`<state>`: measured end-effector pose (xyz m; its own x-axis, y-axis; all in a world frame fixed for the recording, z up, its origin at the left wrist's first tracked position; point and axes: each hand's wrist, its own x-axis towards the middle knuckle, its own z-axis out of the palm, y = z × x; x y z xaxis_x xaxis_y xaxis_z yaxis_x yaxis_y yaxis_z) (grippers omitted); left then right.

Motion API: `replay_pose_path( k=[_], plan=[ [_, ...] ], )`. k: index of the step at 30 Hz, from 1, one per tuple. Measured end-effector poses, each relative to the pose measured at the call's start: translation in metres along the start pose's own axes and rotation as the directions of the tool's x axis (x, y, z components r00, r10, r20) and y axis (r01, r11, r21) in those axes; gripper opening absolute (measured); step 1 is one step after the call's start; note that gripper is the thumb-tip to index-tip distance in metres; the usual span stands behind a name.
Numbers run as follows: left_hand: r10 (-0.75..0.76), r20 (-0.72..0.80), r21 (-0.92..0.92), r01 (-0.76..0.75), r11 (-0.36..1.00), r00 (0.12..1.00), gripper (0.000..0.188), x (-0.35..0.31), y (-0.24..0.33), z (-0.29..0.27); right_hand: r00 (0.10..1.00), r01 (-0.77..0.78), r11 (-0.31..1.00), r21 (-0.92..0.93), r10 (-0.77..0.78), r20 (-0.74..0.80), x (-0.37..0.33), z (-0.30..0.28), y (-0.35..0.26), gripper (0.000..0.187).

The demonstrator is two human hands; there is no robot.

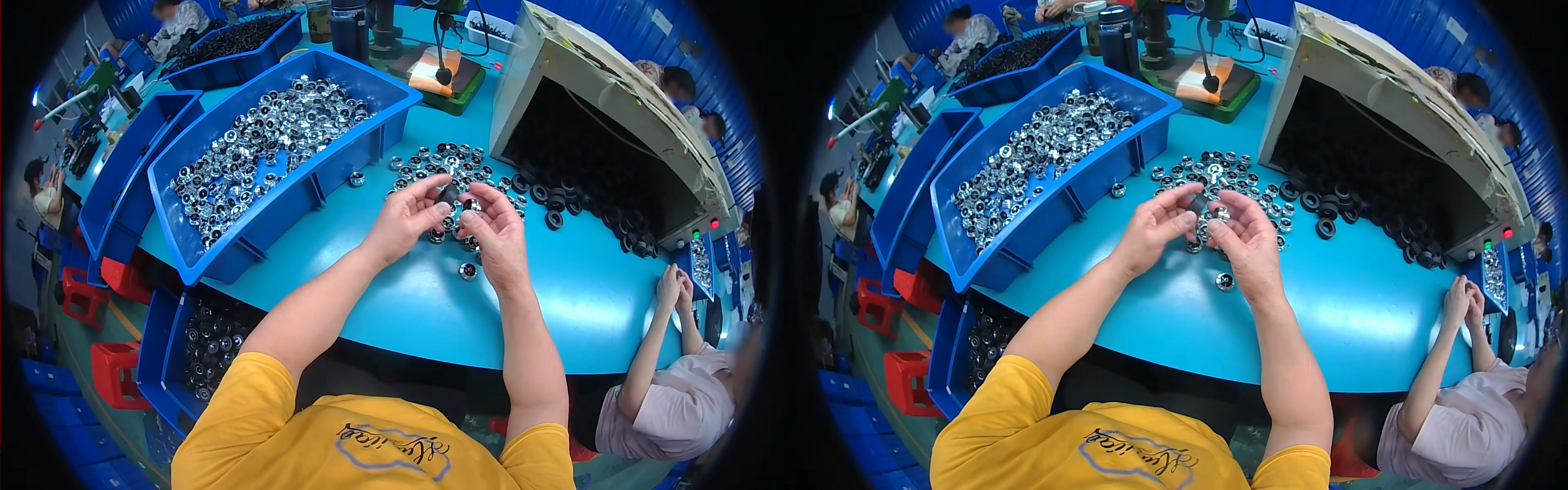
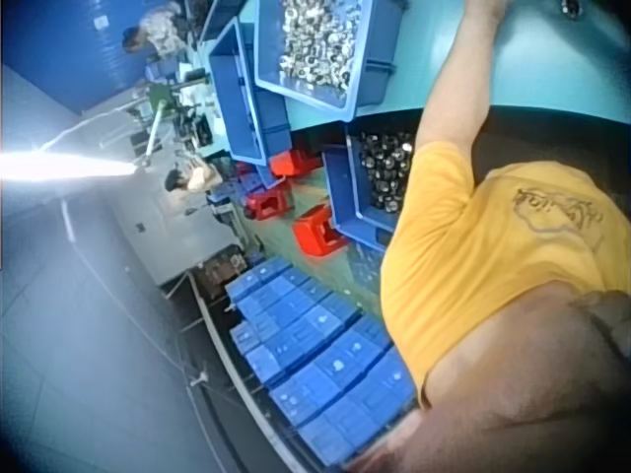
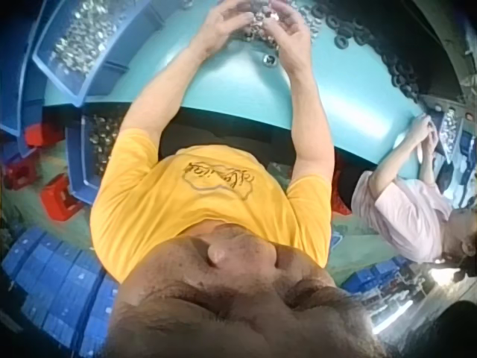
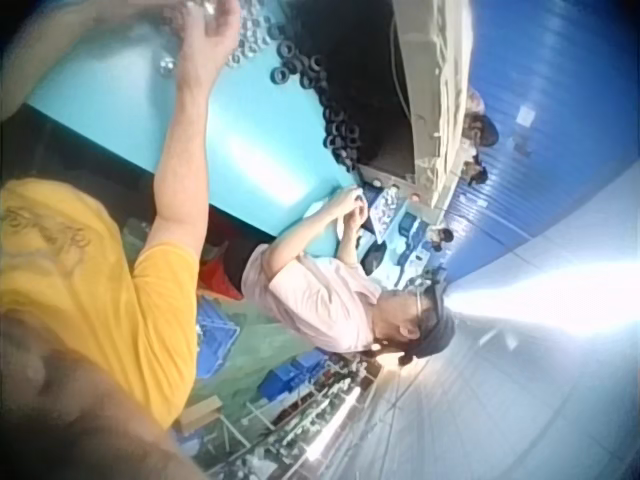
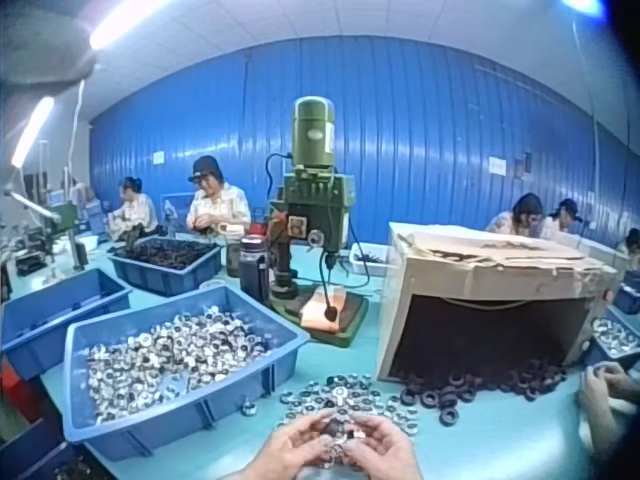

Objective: The recorder is manually assembling small toy wheels by fitting rubber tires onto metal rims.

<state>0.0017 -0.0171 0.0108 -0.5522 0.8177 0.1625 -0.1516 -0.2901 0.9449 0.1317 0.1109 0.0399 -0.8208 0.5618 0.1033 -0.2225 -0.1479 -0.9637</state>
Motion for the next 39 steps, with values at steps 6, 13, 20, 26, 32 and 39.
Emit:
replay_pose_path(
  k=[6,13,20,26,32,39],
  plan=[
    [-0.095,0.166,-0.479,0.165,0.862,0.981,0.031,0.0,-0.003,-0.004,0.999,0.035,0.999,-0.032,-0.035,0.003,-0.002,0.0,-0.006,0.041],
    [-0.117,0.252,-0.53,0.238,0.814,0.961,0.03,0.001,-0.008,-0.009,0.999,0.032,0.999,-0.009,-0.032,0.0,-0.002,0.0,-0.002,0.042],
    [-0.132,0.253,-0.498,0.246,0.831,0.958,0.032,0.0,-0.006,-0.008,1.0,0.016,1.0,-0.014,-0.016,-0.007,-0.003,-0.001,-0.002,0.039],
    [-0.147,0.239,-0.477,0.248,0.843,0.96,0.033,-0.001,-0.002,-0.005,1.0,0.003,0.999,-0.04,-0.003,-0.003,-0.001,-0.003,-0.001,0.037],
    [-0.161,0.222,-0.435,0.245,0.867,0.962,0.034,-0.001,-0.004,-0.004,1.0,0.03,0.997,-0.072,-0.03,-0.004,0.0,-0.005,0.004,0.038],
    [-0.138,0.242,-0.495,0.245,0.833,0.96,0.035,-0.001,-0.007,-0.007,0.999,0.042,0.998,-0.057,-0.042,-0.011,-0.003,0.0,-0.002,0.037]
  ],
)
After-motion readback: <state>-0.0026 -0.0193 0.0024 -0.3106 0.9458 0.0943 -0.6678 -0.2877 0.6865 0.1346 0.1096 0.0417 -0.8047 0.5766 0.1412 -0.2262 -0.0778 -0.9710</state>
